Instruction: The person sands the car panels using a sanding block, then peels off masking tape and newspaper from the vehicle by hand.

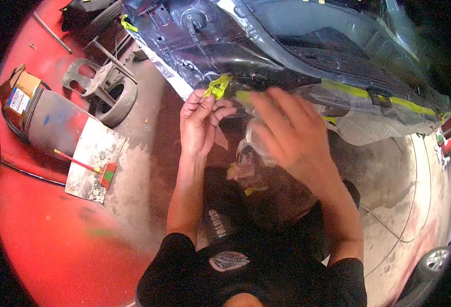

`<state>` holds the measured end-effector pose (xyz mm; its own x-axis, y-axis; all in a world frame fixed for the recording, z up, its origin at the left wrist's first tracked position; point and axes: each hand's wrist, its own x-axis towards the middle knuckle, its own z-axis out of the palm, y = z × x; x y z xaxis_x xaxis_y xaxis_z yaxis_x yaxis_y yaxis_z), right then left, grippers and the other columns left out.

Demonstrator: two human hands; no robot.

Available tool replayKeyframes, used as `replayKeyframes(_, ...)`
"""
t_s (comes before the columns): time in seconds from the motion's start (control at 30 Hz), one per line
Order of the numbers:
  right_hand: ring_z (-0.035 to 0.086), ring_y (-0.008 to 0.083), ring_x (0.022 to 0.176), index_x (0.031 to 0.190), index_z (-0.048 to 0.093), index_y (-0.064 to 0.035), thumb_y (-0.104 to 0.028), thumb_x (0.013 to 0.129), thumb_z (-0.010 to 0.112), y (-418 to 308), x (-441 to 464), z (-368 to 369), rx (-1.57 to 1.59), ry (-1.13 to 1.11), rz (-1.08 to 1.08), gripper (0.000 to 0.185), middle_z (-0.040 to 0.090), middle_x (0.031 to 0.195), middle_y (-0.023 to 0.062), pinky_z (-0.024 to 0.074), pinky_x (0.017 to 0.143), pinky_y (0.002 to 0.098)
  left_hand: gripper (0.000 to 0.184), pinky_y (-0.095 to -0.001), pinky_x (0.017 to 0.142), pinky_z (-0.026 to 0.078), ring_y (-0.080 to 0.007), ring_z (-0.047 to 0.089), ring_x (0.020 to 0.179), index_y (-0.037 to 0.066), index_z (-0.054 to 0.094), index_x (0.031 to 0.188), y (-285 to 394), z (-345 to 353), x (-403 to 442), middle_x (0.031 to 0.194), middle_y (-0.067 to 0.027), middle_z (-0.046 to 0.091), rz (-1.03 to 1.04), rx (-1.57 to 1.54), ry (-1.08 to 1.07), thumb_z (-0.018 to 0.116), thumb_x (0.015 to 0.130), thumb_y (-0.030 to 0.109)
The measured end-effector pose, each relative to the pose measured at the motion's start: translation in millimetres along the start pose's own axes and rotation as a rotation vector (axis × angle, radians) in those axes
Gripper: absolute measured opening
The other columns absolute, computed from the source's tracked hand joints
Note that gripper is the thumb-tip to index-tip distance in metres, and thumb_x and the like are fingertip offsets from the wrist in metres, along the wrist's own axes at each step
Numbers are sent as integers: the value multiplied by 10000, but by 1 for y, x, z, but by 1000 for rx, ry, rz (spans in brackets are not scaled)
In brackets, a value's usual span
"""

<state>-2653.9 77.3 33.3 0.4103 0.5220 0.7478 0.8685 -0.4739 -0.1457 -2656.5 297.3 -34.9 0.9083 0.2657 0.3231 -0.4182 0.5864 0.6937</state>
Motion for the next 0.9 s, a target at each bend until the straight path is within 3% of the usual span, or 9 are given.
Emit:
replayKeyframes(0.13, 626, 300, 901, 1162, 645, -96, -130, 774, 700, 9, 41, 37, 4, 126, -107, 393, 598, 1046, 107, 538, 762, 411, 73, -380, 746, 621, -201, 685, 806, -17, 605, 1027, 3, 2, 0, 925, -138, 682, 87, 124, 39, 562, 970, 0)
replayKeyframes(0.43, 650, 354, 782, 940, 646, -69, -133, 843, 659, -1, 51, 62, 175, -22, 37, 117, 593, 871, 106, 537, 668, 461, 96, -348, 736, 618, -187, 687, 798, -28, 612, 1037, 1, -4, 1, 929, -125, 687, 164, 140, 37, 588, 945, -37)
replayKeyframes(0.53, 647, 364, 784, 923, 634, -63, -156, 881, 637, -5, 51, 64, 169, -3, 77, 103, 591, 876, 104, 535, 673, 462, 99, -345, 743, 613, -188, 690, 818, -37, 618, 1041, -3, -4, -1, 944, -124, 689, 204, 184, 9, 596, 944, -28)
replayKeyframes(0.73, 627, 325, 719, 854, 609, -86, -175, 819, 664, -4, 39, 77, 55, 102, 20, 110, 588, 850, 92, 503, 638, 444, 157, -290, 769, 555, -157, 670, 832, -41, 647, 1083, -3, 2, -12, 977, -107, 699, 136, 194, 74, 573, 948, -17)
replayKeyframes(0.9, 612, 263, 735, 890, 622, -41, -56, 729, 714, -11, 20, 82, -22, 119, -139, 187, 616, 862, 81, 439, 673, 378, 181, -304, 794, 576, -157, 674, 874, -41, 653, 1103, -7, -10, -14, 1013, -102, 689, 58, 62, 58, 553, 970, 30)
